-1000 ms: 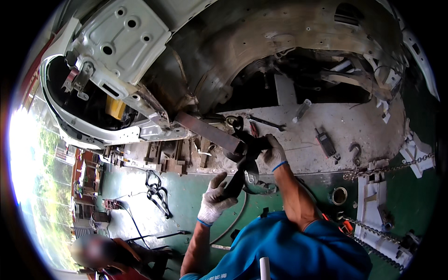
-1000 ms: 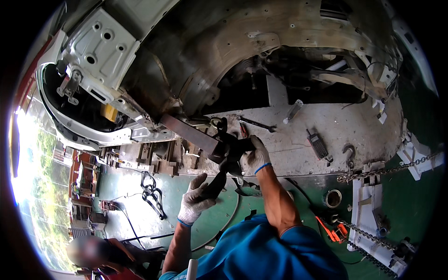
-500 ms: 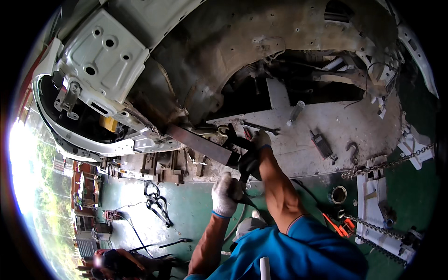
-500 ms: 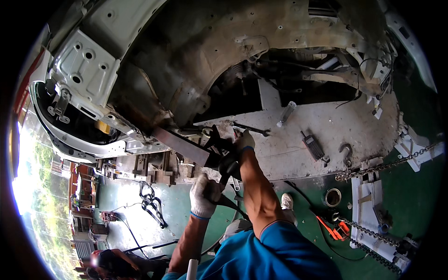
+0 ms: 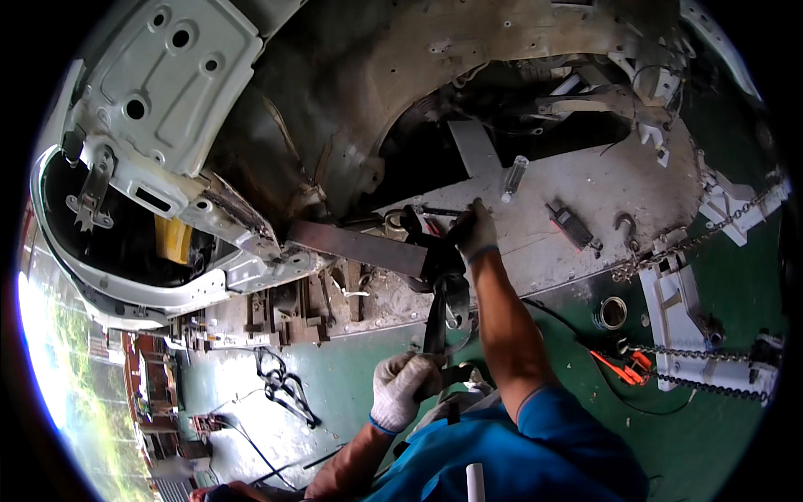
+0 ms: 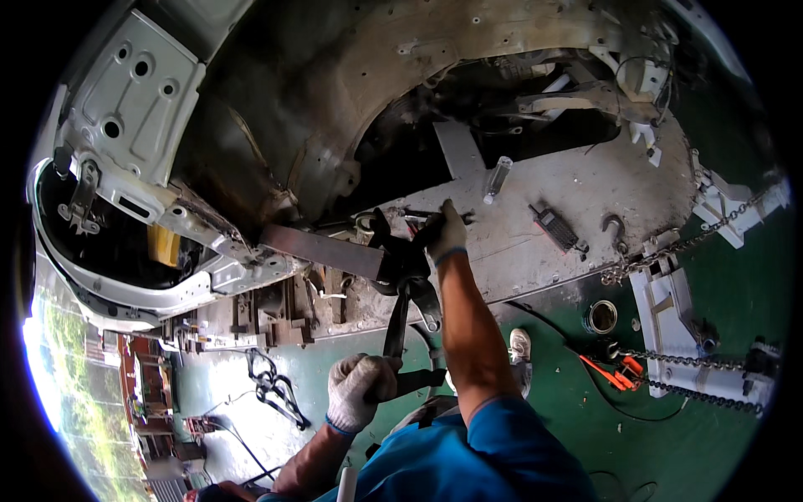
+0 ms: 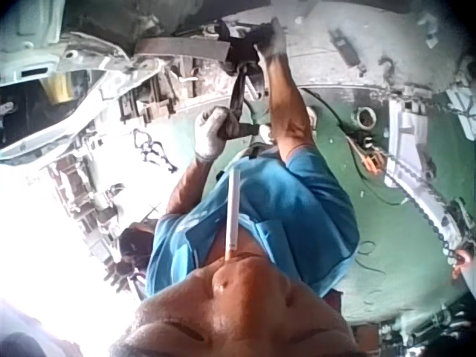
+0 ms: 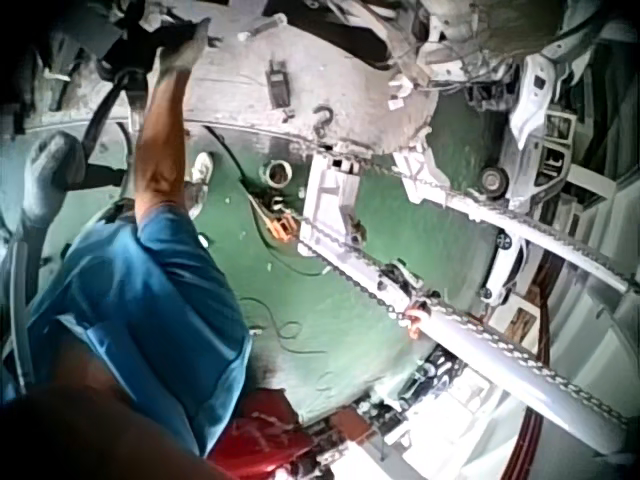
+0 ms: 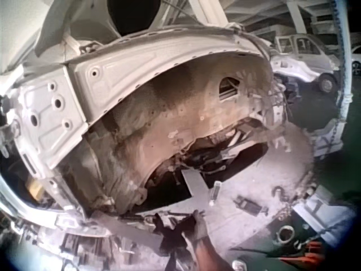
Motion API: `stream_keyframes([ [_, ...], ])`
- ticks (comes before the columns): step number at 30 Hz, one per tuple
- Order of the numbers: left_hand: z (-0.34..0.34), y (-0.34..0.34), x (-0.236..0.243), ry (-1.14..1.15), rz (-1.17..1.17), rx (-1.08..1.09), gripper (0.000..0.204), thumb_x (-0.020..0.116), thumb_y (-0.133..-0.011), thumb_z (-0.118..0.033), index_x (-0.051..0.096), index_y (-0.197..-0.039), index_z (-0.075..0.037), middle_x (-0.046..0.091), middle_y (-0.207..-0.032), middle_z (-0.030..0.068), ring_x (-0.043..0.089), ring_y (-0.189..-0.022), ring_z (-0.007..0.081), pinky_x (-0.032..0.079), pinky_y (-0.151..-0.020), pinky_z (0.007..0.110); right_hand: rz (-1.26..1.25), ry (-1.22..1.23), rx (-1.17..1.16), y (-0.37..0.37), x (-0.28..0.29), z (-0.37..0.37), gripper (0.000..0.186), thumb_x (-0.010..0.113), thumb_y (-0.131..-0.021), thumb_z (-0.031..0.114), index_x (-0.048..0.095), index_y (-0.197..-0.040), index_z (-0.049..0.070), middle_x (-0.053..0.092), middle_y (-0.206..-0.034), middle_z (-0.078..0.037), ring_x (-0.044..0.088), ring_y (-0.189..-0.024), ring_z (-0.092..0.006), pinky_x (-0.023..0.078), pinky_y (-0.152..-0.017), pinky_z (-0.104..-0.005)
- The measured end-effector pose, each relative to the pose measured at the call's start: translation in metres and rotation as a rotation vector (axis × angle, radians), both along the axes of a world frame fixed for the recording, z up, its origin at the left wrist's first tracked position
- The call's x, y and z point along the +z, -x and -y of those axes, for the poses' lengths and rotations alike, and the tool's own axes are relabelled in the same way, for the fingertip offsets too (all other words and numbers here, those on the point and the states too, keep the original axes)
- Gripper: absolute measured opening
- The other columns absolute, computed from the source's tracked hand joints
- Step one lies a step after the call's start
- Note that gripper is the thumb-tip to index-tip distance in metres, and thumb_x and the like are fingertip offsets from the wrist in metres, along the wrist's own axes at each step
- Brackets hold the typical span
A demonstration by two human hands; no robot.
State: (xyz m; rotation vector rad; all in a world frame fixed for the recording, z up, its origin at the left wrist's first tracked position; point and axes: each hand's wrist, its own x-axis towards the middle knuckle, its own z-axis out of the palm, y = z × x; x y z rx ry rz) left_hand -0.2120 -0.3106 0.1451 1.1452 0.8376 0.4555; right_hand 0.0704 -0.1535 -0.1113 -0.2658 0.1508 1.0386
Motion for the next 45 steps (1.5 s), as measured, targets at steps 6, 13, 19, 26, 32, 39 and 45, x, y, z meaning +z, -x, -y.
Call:
stream_keyframes([
  [6, -0.013, -0.007, -0.035, 0.06, 0.217, -0.085, 0.04, 0.062, -0.094, -0.037, 0.054, -0.068, -0.007, 0.055, -0.061, 0.0068, 0.053, -0.058, 0.0198, 0.046, -0.084, 0.04, -0.167, 0.143, 0.01, 0.036, 0.032, 0.037, 0.026, 0.058, -0.098, 0.03, 0.063, -0.091, 0.005, 0.067, -0.089, -0.009, 0.066, -0.084, -0.0279, 0.057, -0.082, -0.0418],
  [13, -0.008, -0.029, -0.024, 0.099, 0.239, -0.207, 0.043, 0.061, -0.095, -0.039, 0.066, -0.105, 0.003, 0.067, -0.079, 0.007, 0.05, -0.059, 0.007, 0.038, -0.053, 0.022, -0.195, -0.287, -0.11, 0.005, 0.058, 0.014, 0.031, 0.051, -0.098, 0.031, 0.052, -0.072, 0.015, 0.049, -0.069, -0.004, 0.052, -0.069, -0.0239, 0.045, -0.068, -0.0385],
  [19, -0.004, -0.04, 0.023, -0.061, -0.148, -0.017, 0.031, 0.046, -0.097, -0.02, 0.053, -0.075, 0.001, 0.05, -0.058, 0.003, 0.045, -0.048, 0.0124, 0.046, -0.06, 0.028, -0.495, 0.609, -0.057, 0.04, 0.027, -0.039, 0.031, 0.056, -0.089, 0.037, 0.059, -0.089, 0.006, 0.051, -0.069, -0.006, 0.052, -0.068, -0.022, 0.045, -0.057, -0.0445],
  [26, 0.013, -0.038, 0.016, -0.035, -0.28, -0.04, 0.038, 0.047, -0.102, -0.025, 0.063, -0.091, 0.008, 0.056, -0.063, 0.0041, 0.045, -0.051, 0.0092, 0.042, -0.056, 0.025, -0.048, 0.586, -0.008, 0.015, -0.067, -0.061, 0.043, 0.062, -0.086, 0.041, 0.065, -0.101, 0.0, 0.067, -0.09, -0.015, 0.061, -0.079, -0.0283, 0.05, -0.07, -0.0441],
  [32, -0.022, -0.005, -0.006, -0.691, -0.372, 0.087, 0.032, 0.055, -0.096, -0.024, 0.068, -0.1, 0.005, 0.066, -0.09, 0.0084, 0.057, -0.075, 0.0118, 0.046, -0.069, 0.026, 1.422, 1.184, 0.496, -0.007, -0.102, 0.062, 0.047, 0.067, -0.082, 0.046, 0.066, -0.102, 0.004, 0.07, -0.097, -0.021, 0.068, -0.083, -0.0371, 0.052, -0.075, -0.0474],
  [39, -0.032, 0.016, -0.099, -0.302, -0.447, 0.421, 0.041, 0.049, -0.1, -0.031, 0.067, -0.099, 0.005, 0.07, -0.09, 0.011, 0.063, -0.085, 0.0171, 0.047, -0.087, 0.031, 1.285, 0.857, 0.34, -0.016, 0.006, 0.062, 0.053, 0.065, -0.085, 0.049, 0.065, -0.108, 0.001, 0.066, -0.111, -0.024, 0.064, -0.102, -0.0417, 0.052, -0.084, -0.0421],
  [45, 0.027, 0.07, -0.231, -0.045, -1.085, -0.071, 0.049, 0.058, -0.09, -0.046, 0.072, -0.101, 0.0, 0.072, -0.094, 0.01, 0.067, -0.087, 0.0171, 0.051, -0.082, 0.03, 1.028, 0.213, 0.309, 0.012, 0.08, -0.039, 0.068, 0.074, -0.08, 0.042, 0.058, -0.129, -0.002, 0.062, -0.126, -0.021, 0.061, -0.115, -0.0291, 0.047, -0.096, -0.0337],
])
